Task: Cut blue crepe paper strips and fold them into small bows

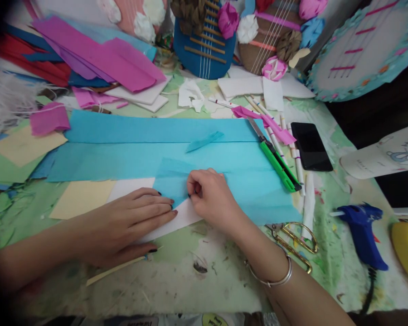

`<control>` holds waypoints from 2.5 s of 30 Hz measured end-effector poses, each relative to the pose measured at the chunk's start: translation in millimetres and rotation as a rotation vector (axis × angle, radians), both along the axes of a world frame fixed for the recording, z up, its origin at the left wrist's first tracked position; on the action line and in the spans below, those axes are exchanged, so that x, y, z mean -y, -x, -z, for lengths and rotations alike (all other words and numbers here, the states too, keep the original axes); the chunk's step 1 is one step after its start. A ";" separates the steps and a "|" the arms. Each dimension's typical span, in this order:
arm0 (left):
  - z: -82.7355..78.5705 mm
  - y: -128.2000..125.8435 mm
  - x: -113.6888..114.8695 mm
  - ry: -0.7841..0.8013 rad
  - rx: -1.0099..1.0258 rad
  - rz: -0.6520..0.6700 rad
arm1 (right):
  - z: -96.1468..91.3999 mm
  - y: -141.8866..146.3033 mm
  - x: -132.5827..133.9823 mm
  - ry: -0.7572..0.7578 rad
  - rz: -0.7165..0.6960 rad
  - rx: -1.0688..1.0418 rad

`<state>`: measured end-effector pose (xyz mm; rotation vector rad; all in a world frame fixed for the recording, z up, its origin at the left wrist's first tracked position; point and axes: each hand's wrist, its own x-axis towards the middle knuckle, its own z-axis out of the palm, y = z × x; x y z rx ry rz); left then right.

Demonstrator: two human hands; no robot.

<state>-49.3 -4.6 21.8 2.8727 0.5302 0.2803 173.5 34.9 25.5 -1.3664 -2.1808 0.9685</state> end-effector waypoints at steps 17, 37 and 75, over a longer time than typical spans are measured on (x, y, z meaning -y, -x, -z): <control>7.3 1.0 -1.6 -0.006 0.076 -0.097 | 2.2 4.3 1.0 -0.011 0.040 0.087; 3.0 2.4 -2.0 -0.044 0.137 -0.023 | -0.6 4.5 0.7 -0.006 0.035 0.083; 7.6 6.7 -25.2 0.385 0.256 -0.417 | 3.6 2.5 14.3 -0.584 -0.560 0.093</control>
